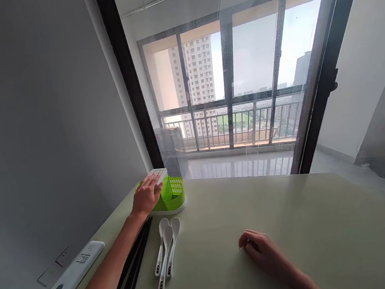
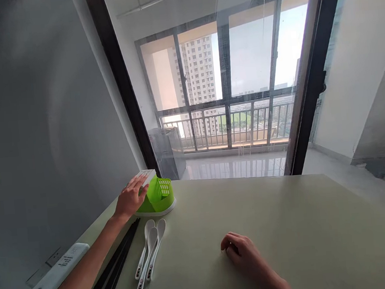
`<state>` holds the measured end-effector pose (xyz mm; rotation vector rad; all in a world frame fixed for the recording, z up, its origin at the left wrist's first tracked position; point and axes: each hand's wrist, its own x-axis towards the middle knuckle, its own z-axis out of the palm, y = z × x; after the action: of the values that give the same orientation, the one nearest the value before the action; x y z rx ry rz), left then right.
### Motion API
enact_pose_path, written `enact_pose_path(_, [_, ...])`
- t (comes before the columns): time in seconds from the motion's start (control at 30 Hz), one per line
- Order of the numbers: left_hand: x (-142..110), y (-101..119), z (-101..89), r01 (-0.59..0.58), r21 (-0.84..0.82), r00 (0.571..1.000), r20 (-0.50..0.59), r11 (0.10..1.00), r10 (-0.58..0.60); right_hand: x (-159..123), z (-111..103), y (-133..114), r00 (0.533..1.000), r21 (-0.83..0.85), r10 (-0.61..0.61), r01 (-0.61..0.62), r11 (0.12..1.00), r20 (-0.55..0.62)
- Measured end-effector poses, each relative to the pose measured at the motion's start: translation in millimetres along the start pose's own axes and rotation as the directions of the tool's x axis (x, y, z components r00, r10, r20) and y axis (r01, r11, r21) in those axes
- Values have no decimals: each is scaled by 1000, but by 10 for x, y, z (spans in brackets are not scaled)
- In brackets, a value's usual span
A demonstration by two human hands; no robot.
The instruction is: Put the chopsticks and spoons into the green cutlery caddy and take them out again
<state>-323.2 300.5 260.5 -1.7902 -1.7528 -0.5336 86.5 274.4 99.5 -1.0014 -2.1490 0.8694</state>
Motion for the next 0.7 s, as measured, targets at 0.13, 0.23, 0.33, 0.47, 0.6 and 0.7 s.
enact_pose_path(0.13, [-14, 212, -103, -5, -11, 997, -78, 1000, 4, 5, 2, 21, 1000, 7, 2, -2, 1000, -1])
enact_pose_path(0.23, [-170, 648, -284, -61, -146, 987, -159, 987, 38, 9, 1, 42, 1000, 16, 7, -7, 1000, -7])
enact_pose_path(0.33, [-513, 1217, -483, -104, -426, 994, -20, 899, 105, 12, -4, 43, 1000, 34, 8, -7, 999, -26])
enact_pose_path(0.47, [-1126, 1743, -532, 109, -623, 903, 387, 775, 185, -24, 6, -4, 994, 108, 60, -51, 993, -87])
enact_pose_path(0.6, [-1674, 1827, -332, 296, -641, 837, 531, 708, 130, -194, 35, -72, 983, 232, 159, -133, 964, -97])
enact_pose_path(0.7, [-1967, 1786, -189, 357, -643, 833, 548, 678, 81, -404, 50, -113, 978, 244, 189, -162, 956, -90])
